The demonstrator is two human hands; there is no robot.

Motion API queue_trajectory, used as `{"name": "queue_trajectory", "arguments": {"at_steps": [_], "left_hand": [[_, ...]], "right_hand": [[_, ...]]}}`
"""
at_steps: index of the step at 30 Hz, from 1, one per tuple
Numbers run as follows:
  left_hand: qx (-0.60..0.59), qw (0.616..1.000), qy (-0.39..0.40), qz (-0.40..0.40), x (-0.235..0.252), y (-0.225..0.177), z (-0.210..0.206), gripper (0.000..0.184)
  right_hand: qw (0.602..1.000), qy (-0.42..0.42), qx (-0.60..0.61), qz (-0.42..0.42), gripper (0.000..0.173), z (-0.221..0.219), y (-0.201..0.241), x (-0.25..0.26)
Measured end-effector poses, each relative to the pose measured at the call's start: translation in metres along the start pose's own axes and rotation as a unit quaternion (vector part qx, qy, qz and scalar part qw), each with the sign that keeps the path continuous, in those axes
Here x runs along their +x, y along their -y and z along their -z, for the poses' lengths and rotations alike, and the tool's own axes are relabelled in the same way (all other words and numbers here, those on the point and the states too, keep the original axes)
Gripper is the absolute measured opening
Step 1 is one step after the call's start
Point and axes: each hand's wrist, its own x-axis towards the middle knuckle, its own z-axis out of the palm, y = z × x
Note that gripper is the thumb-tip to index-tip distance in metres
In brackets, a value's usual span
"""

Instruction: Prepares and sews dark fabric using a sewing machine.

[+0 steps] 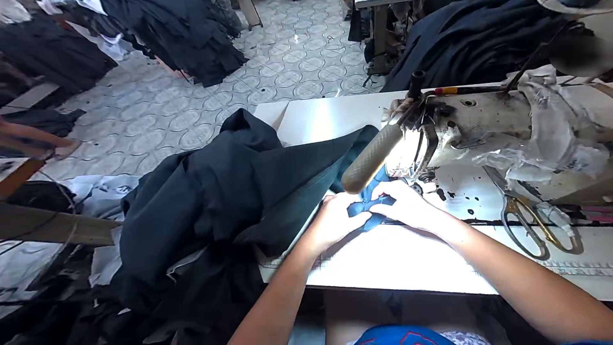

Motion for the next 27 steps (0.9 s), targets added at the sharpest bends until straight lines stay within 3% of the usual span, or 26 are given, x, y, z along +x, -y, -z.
{"name": "queue_trajectory", "arguments": {"at_steps": [4, 8, 10, 12, 15, 19, 21, 24, 27], "left_hand": [[-0.024, 0.993, -0.074, -0.091, -0.005, 0.009, -0.010, 0.024], [-0.132, 0.988, -0.075, -0.017, -0.007, 0.005, -0.006, 0.030], [-0.238, 0.968, -0.074, -0.013, -0.008, 0.005, -0.005, 0.045], [-0.270, 0.959, -0.086, -0.010, -0.008, 0.003, -0.007, 0.056], [-0.225, 0.969, -0.099, -0.015, -0.007, -0.003, -0.011, 0.051], [-0.045, 0.995, -0.067, -0.064, -0.006, 0.004, -0.009, 0.030], [-0.004, 0.996, -0.061, -0.072, -0.004, 0.003, -0.007, 0.028], [-0.104, 0.994, -0.046, -0.002, -0.002, -0.002, -0.003, 0.019], [-0.306, 0.949, 0.026, 0.076, 0.000, -0.005, -0.009, 0.018]], "right_hand": [[0.992, -0.110, 0.020, 0.057, 0.024, -0.018, -0.012, -0.007], [0.983, -0.157, -0.015, 0.094, 0.030, -0.031, -0.019, -0.013], [0.981, -0.151, -0.029, 0.115, 0.029, -0.033, -0.020, -0.016], [0.981, -0.149, -0.030, 0.117, 0.026, -0.033, -0.017, -0.017], [0.982, -0.152, -0.038, 0.104, 0.020, -0.030, -0.011, -0.017], [0.987, -0.135, -0.022, 0.081, 0.020, -0.027, -0.008, -0.017], [0.989, -0.125, -0.022, 0.080, 0.018, -0.025, -0.007, -0.018], [0.985, -0.110, -0.075, 0.107, 0.025, -0.020, -0.011, -0.019], [0.959, -0.155, -0.173, 0.164, 0.027, -0.022, -0.015, -0.027]]}}
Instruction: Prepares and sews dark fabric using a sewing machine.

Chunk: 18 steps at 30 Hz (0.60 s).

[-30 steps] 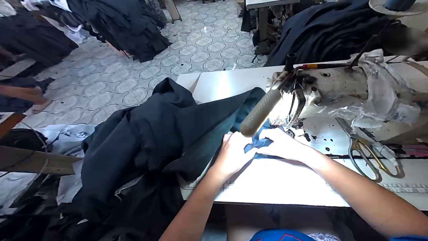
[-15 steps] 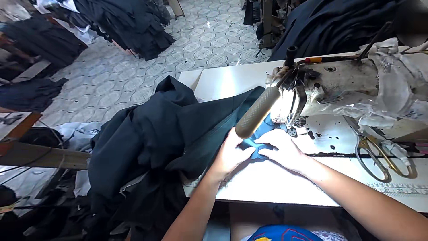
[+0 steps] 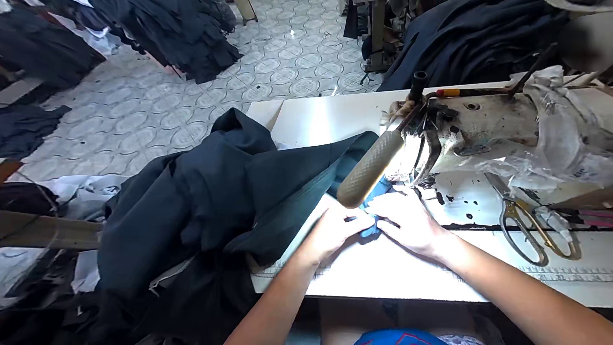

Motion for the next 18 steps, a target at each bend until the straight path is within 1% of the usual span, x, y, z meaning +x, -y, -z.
{"name": "queue_trajectory", "arguments": {"at_steps": [1, 2, 3, 4, 5, 6, 7, 8, 9, 10, 12, 13, 14, 15, 16, 17, 18], "left_hand": [[-0.030, 0.999, 0.026, 0.015, 0.000, 0.002, -0.004, 0.021], [-0.032, 0.998, 0.051, 0.013, 0.000, 0.004, -0.008, 0.022], [0.003, 0.998, 0.064, -0.013, -0.001, 0.006, -0.012, 0.022], [0.080, 0.993, 0.055, -0.063, -0.004, 0.005, -0.018, 0.025], [0.183, 0.973, 0.023, -0.141, -0.007, 0.003, -0.025, 0.033], [0.289, 0.929, -0.012, -0.232, -0.006, 0.002, -0.031, 0.038], [0.362, 0.879, -0.023, -0.311, -0.001, 0.002, -0.035, 0.039], [0.410, 0.842, -0.006, -0.351, 0.006, 0.002, -0.035, 0.040], [0.447, 0.823, 0.020, -0.350, 0.014, 0.002, -0.034, 0.041], [0.480, 0.819, 0.032, -0.314, 0.023, 0.003, -0.031, 0.042], [0.530, 0.829, 0.047, -0.172, 0.037, 0.003, -0.023, 0.044], [0.546, 0.826, 0.053, -0.128, 0.040, 0.002, -0.021, 0.041], [0.558, 0.818, 0.052, -0.131, 0.038, 0.001, -0.022, 0.033], [0.562, 0.808, 0.047, -0.171, 0.033, 0.002, -0.025, 0.026], [0.555, 0.799, 0.046, -0.226, 0.026, 0.007, -0.026, 0.023], [0.542, 0.798, 0.060, -0.257, 0.019, 0.011, -0.026, 0.023], [0.526, 0.804, 0.074, -0.267, 0.012, 0.014, -0.024, 0.024]], "right_hand": [[0.999, -0.030, -0.033, 0.022, 0.027, -0.001, 0.000, -0.006], [0.996, -0.055, -0.062, 0.039, 0.028, -0.001, 0.001, -0.012], [0.993, -0.069, -0.083, 0.047, 0.029, 0.000, 0.003, -0.018], [0.992, -0.072, -0.092, 0.047, 0.031, 0.001, 0.006, -0.027], [0.992, -0.068, -0.097, 0.041, 0.032, 0.002, 0.008, -0.035], [0.994, -0.058, -0.091, 0.029, 0.031, 0.002, 0.009, -0.042], [0.996, -0.050, -0.078, 0.010, 0.029, 0.001, 0.011, -0.048], [0.997, -0.039, -0.067, -0.013, 0.026, -0.001, 0.013, -0.054], [0.996, -0.026, -0.076, -0.034, 0.027, -0.003, 0.016, -0.057], [0.994, -0.016, -0.098, -0.048, 0.029, -0.004, 0.019, -0.057], [0.989, 0.013, -0.128, -0.076, 0.032, -0.002, 0.026, -0.057], [0.987, 0.020, -0.140, -0.082, 0.033, -0.003, 0.029, -0.057], [0.985, 0.015, -0.154, -0.082, 0.033, -0.004, 0.032, -0.057], [0.982, 0.005, -0.170, -0.077, 0.032, -0.007, 0.034, -0.059], [0.980, -0.004, -0.184, -0.072, 0.032, -0.009, 0.037, -0.063], [0.978, -0.010, -0.196, -0.070, 0.032, -0.010, 0.039, -0.066], [0.977, -0.012, -0.202, -0.070, 0.031, -0.009, 0.041, -0.069]]}}
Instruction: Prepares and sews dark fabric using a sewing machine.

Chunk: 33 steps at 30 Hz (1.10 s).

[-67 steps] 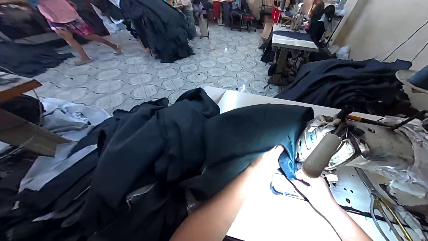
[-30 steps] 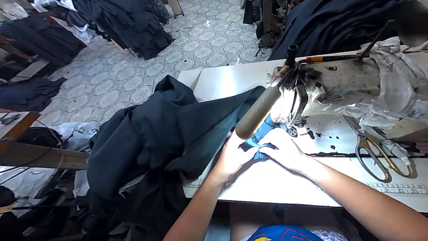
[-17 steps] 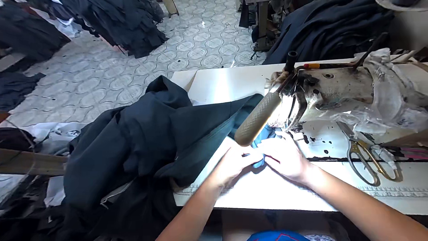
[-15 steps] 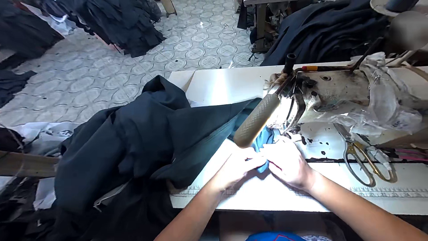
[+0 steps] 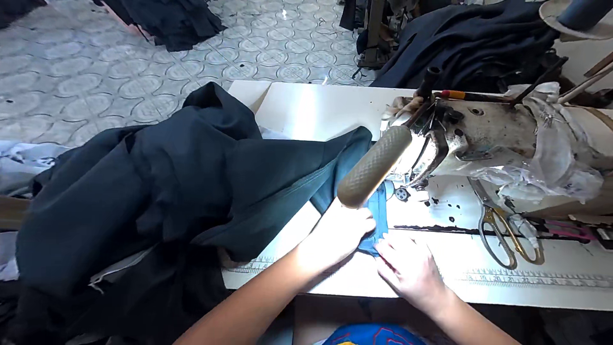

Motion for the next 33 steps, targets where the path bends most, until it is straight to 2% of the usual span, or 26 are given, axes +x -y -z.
{"name": "queue_trajectory", "arguments": {"at_steps": [6, 12, 15, 18, 20, 22, 24, 25, 26, 27, 28, 29, 30, 31, 32, 33], "left_hand": [[-0.096, 0.993, 0.059, 0.029, -0.007, 0.011, 0.009, 0.036], [-0.124, 0.985, 0.102, 0.058, 0.018, 0.031, 0.011, 0.041], [-0.150, 0.978, 0.118, 0.079, 0.031, 0.042, 0.009, 0.037], [-0.110, 0.983, 0.104, 0.101, 0.042, 0.049, 0.004, 0.032], [-0.072, 0.992, 0.035, 0.100, 0.046, 0.054, -0.013, 0.029], [-0.031, 0.993, -0.040, 0.106, 0.048, 0.056, -0.030, 0.027], [-0.005, 0.991, -0.075, 0.108, 0.045, 0.044, -0.022, 0.018], [-0.006, 0.992, -0.092, 0.082, 0.041, 0.038, -0.016, 0.012], [-0.050, 0.994, -0.088, 0.042, 0.033, 0.035, -0.008, 0.011], [-0.135, 0.990, -0.032, -0.004, 0.024, 0.034, 0.008, 0.016], [-0.239, 0.968, 0.070, -0.032, 0.015, 0.038, 0.029, 0.020], [-0.282, 0.946, 0.163, -0.013, 0.013, 0.044, 0.043, 0.022], [-0.256, 0.942, 0.210, 0.054, 0.016, 0.050, 0.047, 0.025], [-0.193, 0.948, 0.210, 0.142, 0.024, 0.054, 0.046, 0.028], [-0.156, 0.942, 0.202, 0.219, 0.034, 0.057, 0.045, 0.041], [-0.132, 0.936, 0.193, 0.262, 0.043, 0.060, 0.043, 0.050]], "right_hand": [[1.000, 0.005, 0.009, -0.005, 0.027, 0.006, -0.008, 0.008], [0.996, 0.094, -0.011, 0.005, 0.025, 0.009, -0.030, 0.043], [0.984, 0.167, 0.019, -0.053, 0.021, 0.017, -0.031, 0.065], [0.970, 0.225, 0.044, -0.086, 0.024, 0.014, -0.044, 0.081], [0.977, 0.199, 0.042, -0.069, 0.023, 0.005, -0.058, 0.080], [0.990, 0.125, 0.040, -0.047, 0.020, -0.005, -0.063, 0.078], [0.995, 0.064, 0.062, -0.054, 0.017, -0.012, -0.059, 0.076], [0.994, 0.055, 0.077, -0.063, 0.017, -0.013, -0.058, 0.074], [0.991, 0.050, 0.098, -0.076, 0.016, -0.014, -0.060, 0.072], [0.987, 0.047, 0.125, -0.093, 0.016, -0.014, -0.062, 0.071], [0.982, 0.046, 0.142, -0.115, 0.016, -0.012, -0.062, 0.071], [0.977, 0.044, 0.154, -0.140, 0.017, -0.011, -0.062, 0.071], [0.971, 0.051, 0.158, -0.174, 0.019, -0.009, -0.060, 0.073], [0.961, 0.068, 0.162, -0.212, 0.022, -0.006, -0.057, 0.075], [0.952, 0.079, 0.174, -0.239, 0.025, -0.007, -0.059, 0.075], [0.948, 0.074, 0.188, -0.247, 0.027, -0.012, -0.064, 0.073]]}}
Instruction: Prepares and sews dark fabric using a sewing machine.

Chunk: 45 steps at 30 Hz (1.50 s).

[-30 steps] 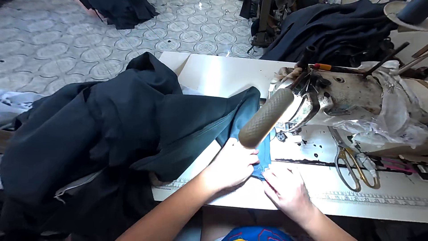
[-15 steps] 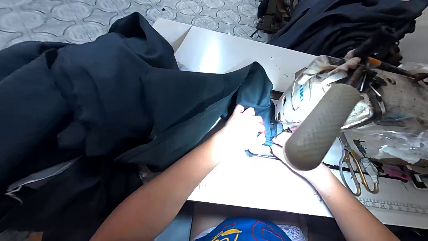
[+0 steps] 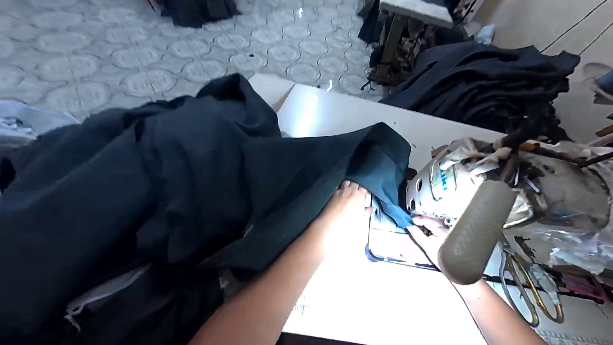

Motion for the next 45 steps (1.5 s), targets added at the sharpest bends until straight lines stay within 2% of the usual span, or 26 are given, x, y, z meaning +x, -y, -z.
{"name": "queue_trajectory", "arguments": {"at_steps": [2, 5, 8, 10, 12, 13, 15, 16, 17, 18, 20, 22, 25, 28, 29, 33, 34, 36, 37, 38, 39, 40, 41, 43, 44, 45], "left_hand": [[0.004, 0.998, -0.051, -0.032, 0.004, 0.001, -0.005, 0.052], [-0.003, 0.990, -0.080, -0.114, -0.014, 0.000, -0.001, 0.042], [-0.002, 0.986, -0.125, -0.111, -0.022, -0.003, -0.004, 0.045], [-0.023, 0.986, -0.105, -0.125, -0.019, -0.003, -0.008, 0.044], [-0.035, 0.981, -0.081, -0.171, -0.026, -0.001, -0.006, 0.034], [-0.016, 0.982, -0.041, -0.185, -0.031, 0.001, -0.004, 0.030], [0.050, 0.984, 0.063, -0.156, -0.052, -0.008, 0.000, 0.034], [0.090, 0.985, 0.074, -0.129, -0.063, -0.017, -0.002, 0.037], [0.128, 0.986, 0.050, -0.090, -0.074, -0.027, -0.007, 0.038], [0.159, 0.986, -0.009, -0.056, -0.082, -0.035, -0.016, 0.035], [0.197, 0.964, -0.174, -0.043, -0.085, -0.038, -0.036, 0.022], [0.203, 0.955, -0.213, -0.038, -0.084, -0.041, -0.040, 0.018], [0.152, 0.970, -0.187, -0.027, -0.088, -0.043, -0.035, 0.026], [0.023, 0.980, -0.190, -0.053, -0.087, -0.033, -0.034, 0.037], [-0.031, 0.984, -0.166, -0.050, -0.086, -0.029, -0.031, 0.040], [-0.219, 0.970, -0.087, -0.061, -0.079, -0.019, -0.029, 0.035], [-0.217, 0.969, -0.095, -0.074, -0.079, -0.022, -0.033, 0.036], [-0.117, 0.955, -0.226, -0.149, -0.081, -0.034, -0.049, 0.038], [-0.050, 0.929, -0.306, -0.199, -0.077, -0.038, -0.054, 0.035], [0.002, 0.905, -0.348, -0.244, -0.070, -0.041, -0.055, 0.033], [0.044, 0.896, -0.348, -0.272, -0.063, -0.042, -0.052, 0.034], [0.083, 0.901, -0.332, -0.268, -0.056, -0.043, -0.050, 0.035], [0.120, 0.920, -0.303, -0.219, -0.049, -0.043, -0.047, 0.038], [0.158, 0.973, -0.162, -0.037, -0.036, -0.043, -0.035, 0.059], [0.168, 0.980, -0.094, 0.039, -0.026, -0.041, -0.029, 0.069], [0.178, 0.979, -0.066, 0.073, -0.019, -0.036, -0.027, 0.076]], "right_hand": [[0.999, 0.007, 0.034, 0.001, 0.028, -0.004, -0.011, 0.003], [0.996, 0.050, 0.013, 0.079, 0.022, -0.002, 0.000, 0.007], [0.984, 0.115, -0.018, 0.132, 0.017, 0.003, 0.015, 0.004], [0.975, 0.145, -0.048, 0.160, 0.016, 0.004, 0.020, 0.005], [0.969, 0.175, -0.040, 0.170, 0.019, 0.007, 0.021, 0.006], [0.968, 0.175, -0.026, 0.180, 0.018, 0.007, 0.021, 0.005], [0.965, 0.175, -0.003, 0.196, 0.018, 0.007, 0.024, 0.002], [0.963, 0.184, -0.002, 0.198, 0.022, 0.009, 0.029, 0.001], [0.960, 0.188, -0.004, 0.206, 0.028, 0.008, 0.032, 0.000], [0.957, 0.187, -0.010, 0.223, 0.033, 0.005, 0.033, -0.001], [0.950, 0.173, -0.026, 0.259, 0.032, -0.001, 0.033, 0.001], [0.948, 0.139, -0.022, 0.285, 0.025, -0.005, 0.034, 0.003], [0.948, 0.081, -0.003, 0.307, 0.027, -0.010, 0.031, -0.002], [0.937, -0.003, -0.013, 0.350, 0.028, -0.017, 0.024, -0.007], [0.932, -0.016, -0.027, 0.361, 0.029, -0.017, 0.022, -0.009], [0.926, -0.086, -0.043, 0.366, 0.027, -0.019, 0.019, -0.022], [0.924, -0.113, -0.047, 0.361, 0.026, -0.020, 0.020, -0.026], [0.927, -0.140, -0.064, 0.341, 0.027, -0.018, 0.022, -0.036], [0.932, -0.146, -0.066, 0.324, 0.028, -0.017, 0.023, -0.042], [0.939, -0.146, -0.060, 0.306, 0.028, -0.017, 0.024, -0.049], [0.949, -0.139, -0.057, 0.278, 0.026, -0.018, 0.026, -0.057], [0.962, -0.122, -0.051, 0.238, 0.025, -0.019, 0.029, -0.067], [0.975, -0.101, -0.044, 0.193, 0.024, -0.019, 0.032, -0.076], [0.988, -0.068, -0.055, 0.129, 0.022, -0.019, 0.035, -0.087], [0.990, -0.057, -0.067, 0.113, 0.022, -0.020, 0.034, -0.092], [0.990, -0.056, -0.076, 0.107, 0.023, -0.021, 0.032, -0.095]]}}
